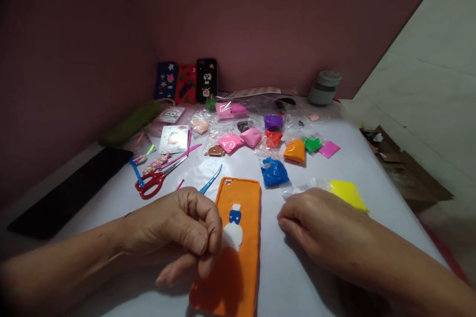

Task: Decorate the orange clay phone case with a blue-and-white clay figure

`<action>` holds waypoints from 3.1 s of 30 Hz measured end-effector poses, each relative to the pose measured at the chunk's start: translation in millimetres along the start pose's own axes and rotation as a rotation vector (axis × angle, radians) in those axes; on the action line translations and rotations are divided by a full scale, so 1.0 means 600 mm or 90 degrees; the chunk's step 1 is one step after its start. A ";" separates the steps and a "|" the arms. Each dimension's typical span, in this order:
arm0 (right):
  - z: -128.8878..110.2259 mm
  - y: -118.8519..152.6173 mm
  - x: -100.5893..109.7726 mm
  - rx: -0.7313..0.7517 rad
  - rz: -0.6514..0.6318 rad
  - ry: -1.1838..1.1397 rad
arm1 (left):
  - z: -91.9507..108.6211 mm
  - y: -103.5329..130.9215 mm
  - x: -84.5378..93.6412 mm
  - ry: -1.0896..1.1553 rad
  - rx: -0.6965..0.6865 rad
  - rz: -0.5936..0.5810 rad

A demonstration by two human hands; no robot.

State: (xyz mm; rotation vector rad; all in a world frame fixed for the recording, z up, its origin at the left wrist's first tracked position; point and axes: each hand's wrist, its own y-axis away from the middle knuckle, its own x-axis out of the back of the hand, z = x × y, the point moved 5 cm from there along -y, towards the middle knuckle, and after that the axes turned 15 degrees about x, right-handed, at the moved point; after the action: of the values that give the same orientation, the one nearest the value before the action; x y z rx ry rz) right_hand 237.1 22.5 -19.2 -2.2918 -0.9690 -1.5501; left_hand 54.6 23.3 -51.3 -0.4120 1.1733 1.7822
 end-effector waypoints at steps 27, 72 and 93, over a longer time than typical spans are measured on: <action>0.004 0.010 0.012 0.021 -0.025 -0.054 | -0.008 0.005 -0.005 0.013 0.010 -0.038; -0.102 -0.008 -0.030 0.101 0.353 -0.455 | -0.021 -0.008 0.000 -0.004 0.047 0.036; -0.075 -0.008 -0.043 -0.067 0.297 -0.529 | -0.003 0.007 -0.009 -0.091 0.003 0.135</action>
State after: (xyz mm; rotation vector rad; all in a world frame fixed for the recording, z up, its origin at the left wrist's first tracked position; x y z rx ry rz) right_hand 194.6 -6.7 -23.8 -2.9997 -0.4054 -0.4569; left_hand 53.7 18.6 -46.5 -0.1581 1.1544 1.9552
